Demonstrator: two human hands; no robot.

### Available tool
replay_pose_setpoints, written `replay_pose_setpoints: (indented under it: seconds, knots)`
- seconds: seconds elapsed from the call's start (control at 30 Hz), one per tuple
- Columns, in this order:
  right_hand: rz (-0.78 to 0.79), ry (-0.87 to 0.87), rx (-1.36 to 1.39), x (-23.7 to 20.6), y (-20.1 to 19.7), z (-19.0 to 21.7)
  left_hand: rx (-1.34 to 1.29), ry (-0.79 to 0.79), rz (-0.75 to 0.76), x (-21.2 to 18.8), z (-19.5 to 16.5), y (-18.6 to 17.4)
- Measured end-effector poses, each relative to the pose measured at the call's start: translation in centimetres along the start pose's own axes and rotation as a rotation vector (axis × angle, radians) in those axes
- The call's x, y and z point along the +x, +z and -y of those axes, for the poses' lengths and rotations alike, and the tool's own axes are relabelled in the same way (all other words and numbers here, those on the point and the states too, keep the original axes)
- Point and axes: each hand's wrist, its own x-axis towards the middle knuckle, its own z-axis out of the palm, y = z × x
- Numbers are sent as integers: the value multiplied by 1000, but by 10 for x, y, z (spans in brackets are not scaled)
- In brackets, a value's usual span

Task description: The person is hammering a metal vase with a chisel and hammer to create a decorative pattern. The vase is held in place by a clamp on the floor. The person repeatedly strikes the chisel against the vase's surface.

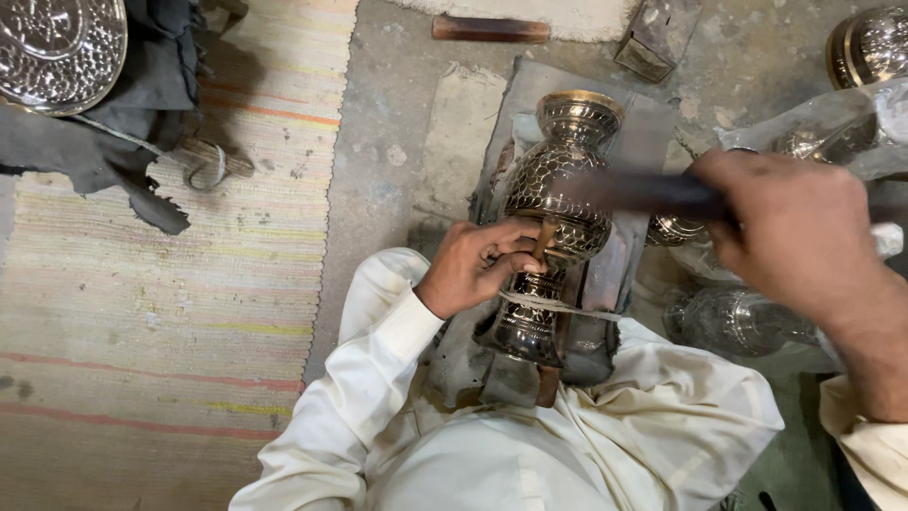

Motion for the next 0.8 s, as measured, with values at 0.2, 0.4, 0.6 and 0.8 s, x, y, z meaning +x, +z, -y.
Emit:
replay_pose_setpoints:
  seconds: [0.2,0.4,0.6,0.8]
  knots:
    - [68,15,-46,5,1,1,-51,-128,-32,-3,1,3]
    - [-26,-48,-73,7,-10,-1,-166,-14,-42,-8,13,8]
    - [217,-74,-333,-2,1,7,-243,33,-259,-10,20,2]
    - [313,262,644,-35,51,-14,-314,-193,-206,-6,-11,-24]
